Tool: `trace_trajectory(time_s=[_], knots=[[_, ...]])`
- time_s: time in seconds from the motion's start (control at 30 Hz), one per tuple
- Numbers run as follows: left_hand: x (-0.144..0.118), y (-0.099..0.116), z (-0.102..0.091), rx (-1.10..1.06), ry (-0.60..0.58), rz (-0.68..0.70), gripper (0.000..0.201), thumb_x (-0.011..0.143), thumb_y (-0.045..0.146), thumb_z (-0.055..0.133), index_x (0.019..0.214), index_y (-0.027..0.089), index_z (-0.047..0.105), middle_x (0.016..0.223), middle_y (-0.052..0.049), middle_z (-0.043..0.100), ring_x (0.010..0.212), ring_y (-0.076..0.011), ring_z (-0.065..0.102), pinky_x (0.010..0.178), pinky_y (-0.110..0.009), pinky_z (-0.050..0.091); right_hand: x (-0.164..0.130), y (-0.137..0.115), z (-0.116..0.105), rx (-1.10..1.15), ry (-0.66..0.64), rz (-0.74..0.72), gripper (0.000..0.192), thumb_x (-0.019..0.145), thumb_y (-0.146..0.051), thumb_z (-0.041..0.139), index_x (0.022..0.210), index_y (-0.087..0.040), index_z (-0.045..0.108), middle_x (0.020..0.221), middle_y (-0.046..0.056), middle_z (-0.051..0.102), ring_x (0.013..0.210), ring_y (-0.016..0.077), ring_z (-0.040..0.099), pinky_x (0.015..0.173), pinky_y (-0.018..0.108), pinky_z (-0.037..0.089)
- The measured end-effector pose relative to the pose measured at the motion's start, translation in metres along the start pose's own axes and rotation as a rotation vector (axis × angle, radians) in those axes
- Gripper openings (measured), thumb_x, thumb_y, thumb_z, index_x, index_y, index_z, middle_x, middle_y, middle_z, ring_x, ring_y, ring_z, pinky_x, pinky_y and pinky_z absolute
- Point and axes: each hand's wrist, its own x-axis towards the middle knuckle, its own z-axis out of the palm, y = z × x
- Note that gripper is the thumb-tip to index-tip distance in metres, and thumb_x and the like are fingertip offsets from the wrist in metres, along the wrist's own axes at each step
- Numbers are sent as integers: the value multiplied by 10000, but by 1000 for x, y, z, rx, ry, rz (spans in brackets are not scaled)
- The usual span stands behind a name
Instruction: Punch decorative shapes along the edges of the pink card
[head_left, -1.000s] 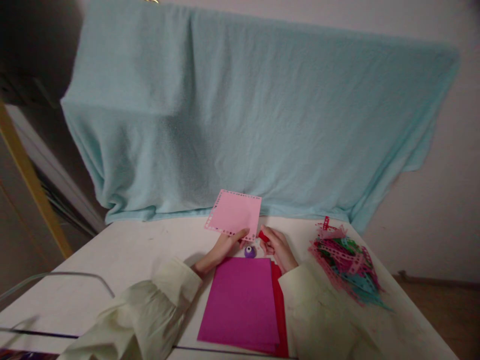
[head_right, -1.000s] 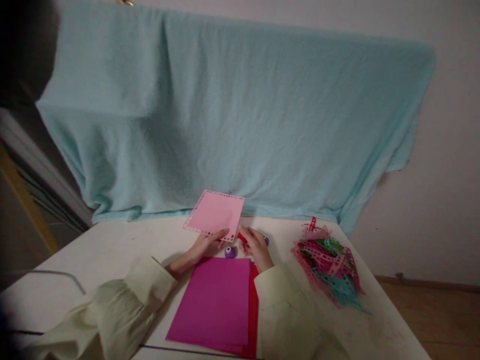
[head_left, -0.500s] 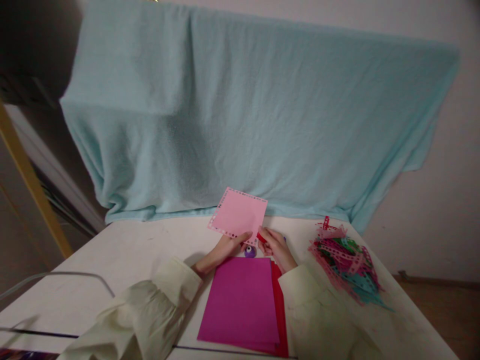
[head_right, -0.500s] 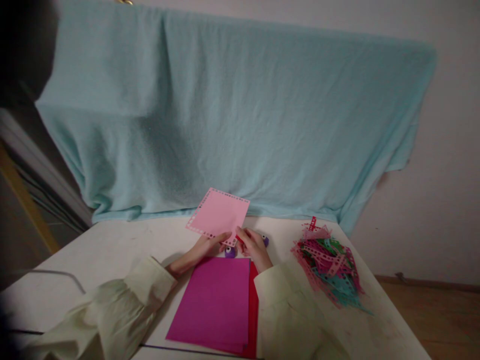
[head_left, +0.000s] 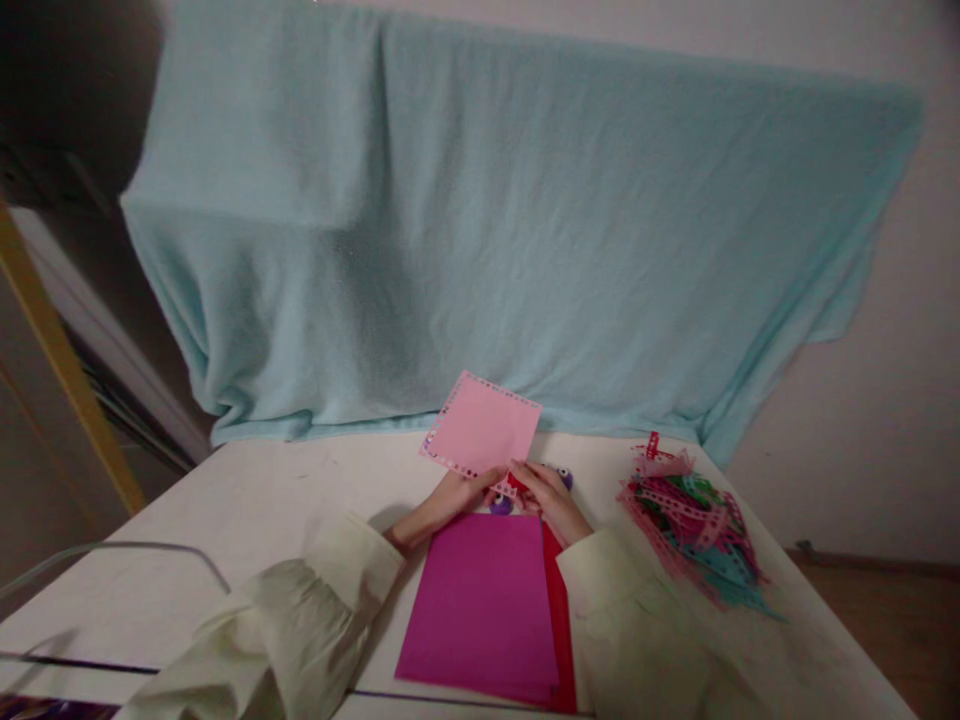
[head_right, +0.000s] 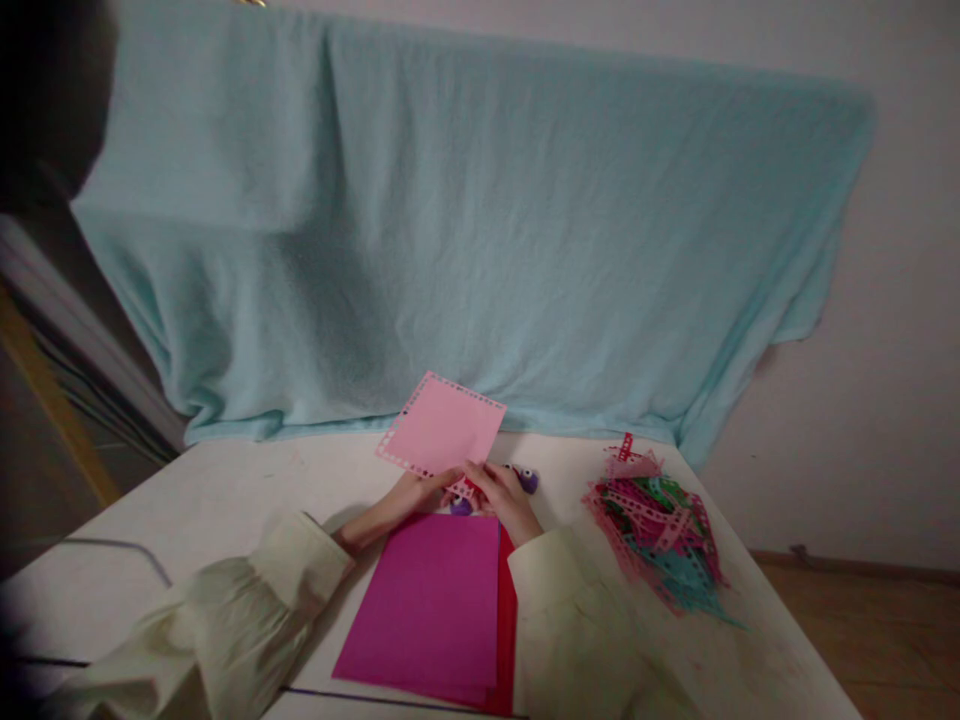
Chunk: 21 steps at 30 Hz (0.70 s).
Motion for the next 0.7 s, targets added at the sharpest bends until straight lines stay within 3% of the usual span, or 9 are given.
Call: trace_trajectory(time_s=[0.5,0.6,0.7], knots=[[-1,0,1,-46,-34,-4,385,888,431,475,628,158,556,572,-6,550,579,-154,502,667,-286,408,-2,0,5,36,21,-57,391,806,-546,611,743,-160,598,563,-7,544,434,79,345,427,226,193],[-2,0,2,-61,-44,-14,420,900,453,450,635,153,579,564,-11,557,612,-166,525,717,-299,421,-4,2,10,87,84,-70,355,808,-509,628,741,-162,591,569,-20,527,442,73,331,432,219,197],[-3,-3,0,-82,-74,6,468,928,456,393,643,145,594,604,-21,583,655,-171,544,777,-312,417,-4,5,11,60,62,-71,342,832,-500,601,796,-160,607,558,-18,529,434,76,332,424,219,182]])
